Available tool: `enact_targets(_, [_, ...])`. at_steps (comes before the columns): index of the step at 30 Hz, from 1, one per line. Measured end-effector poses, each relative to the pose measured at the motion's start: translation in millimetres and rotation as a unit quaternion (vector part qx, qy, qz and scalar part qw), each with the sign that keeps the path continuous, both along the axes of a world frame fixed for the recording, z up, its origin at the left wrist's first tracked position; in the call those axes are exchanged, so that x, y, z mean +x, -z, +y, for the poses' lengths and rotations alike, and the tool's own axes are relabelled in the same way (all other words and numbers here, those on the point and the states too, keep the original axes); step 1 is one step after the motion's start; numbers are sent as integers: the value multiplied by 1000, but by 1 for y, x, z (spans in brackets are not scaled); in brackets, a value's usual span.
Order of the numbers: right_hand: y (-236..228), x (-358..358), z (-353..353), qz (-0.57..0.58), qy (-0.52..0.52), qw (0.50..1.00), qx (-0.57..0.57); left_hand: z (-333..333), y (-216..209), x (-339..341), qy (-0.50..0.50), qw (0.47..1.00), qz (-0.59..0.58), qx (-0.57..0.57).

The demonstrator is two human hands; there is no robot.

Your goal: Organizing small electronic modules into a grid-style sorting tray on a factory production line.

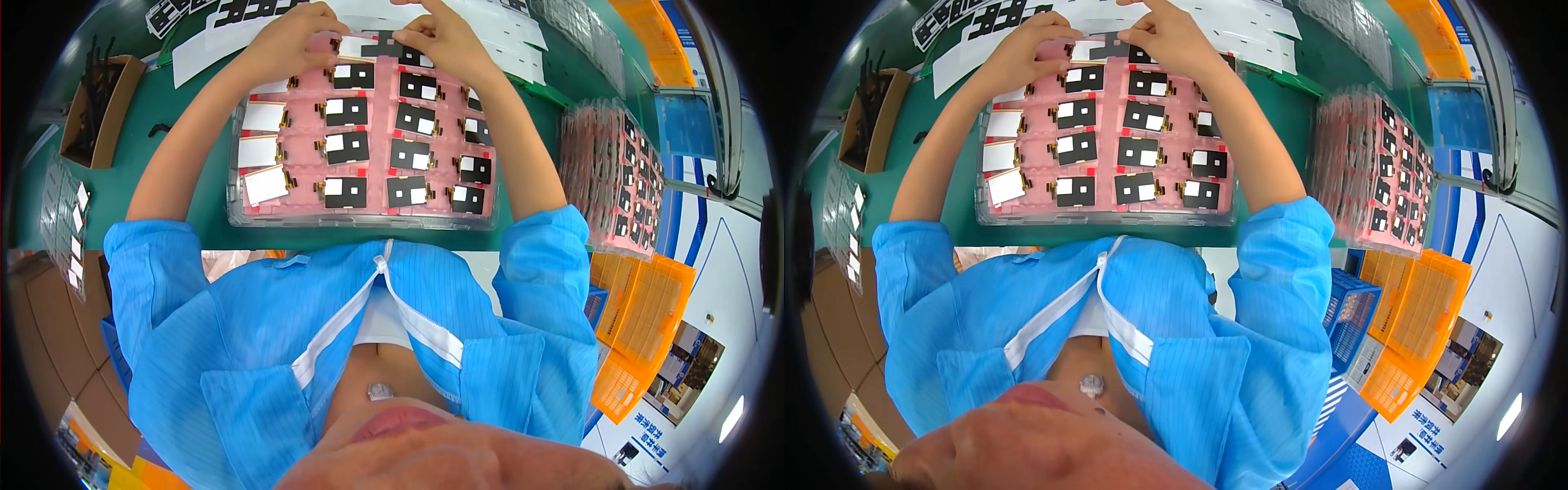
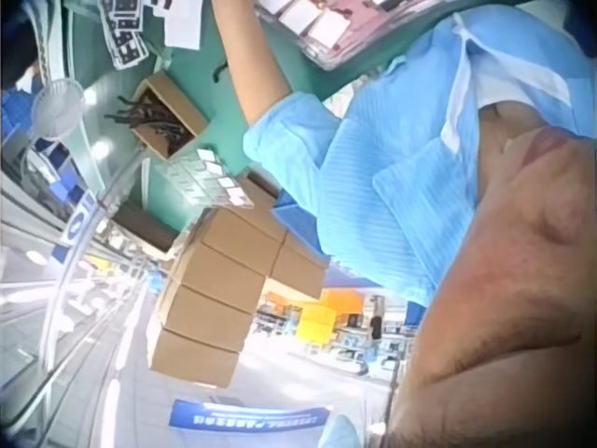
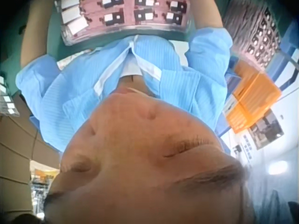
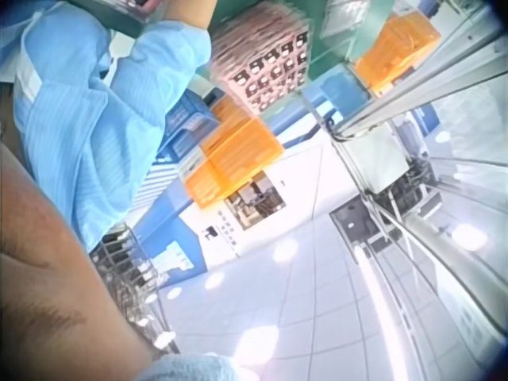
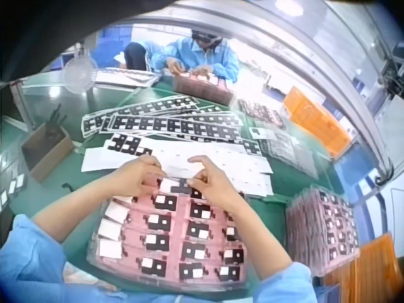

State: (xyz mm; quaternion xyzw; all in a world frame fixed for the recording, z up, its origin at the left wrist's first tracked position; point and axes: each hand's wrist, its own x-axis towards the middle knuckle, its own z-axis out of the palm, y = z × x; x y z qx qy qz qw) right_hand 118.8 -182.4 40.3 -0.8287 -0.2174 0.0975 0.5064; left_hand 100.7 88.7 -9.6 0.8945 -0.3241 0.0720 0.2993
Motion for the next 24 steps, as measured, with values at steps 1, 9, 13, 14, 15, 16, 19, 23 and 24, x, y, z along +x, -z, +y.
enact_targets(1, [-15,-11,6,47,37,998,-19,-3,0,1,-1,1000,16,11])
enact_targets(9, [41,9,1,-28,2,999,37,-13,-9,-2,-23,999,32,2])
enact_targets(13, [37,6,17,-48,3,999,-20,-9,14,2,80,981,-41,-173])
enact_targets(14, [36,6,15,-42,13,999,-31,-17,10,3,195,910,-94,-355])
enact_targets(15, [38,7,13,-40,16,999,-32,-18,5,0,197,909,-92,-356])
enact_targets(16, [40,9,11,-46,19,998,-29,-16,-1,-5,70,981,-40,-176])
enact_targets(19, [29,-5,14,-84,-1,996,-7,-14,-8,-12,-66,998,15,12])
enact_targets(23, [37,5,17,-30,17,999,-18,-15,-9,-13,-68,997,19,5])
enact_targets(24, [40,7,16,-29,18,999,-19,-15,-9,-13,-68,997,20,5])
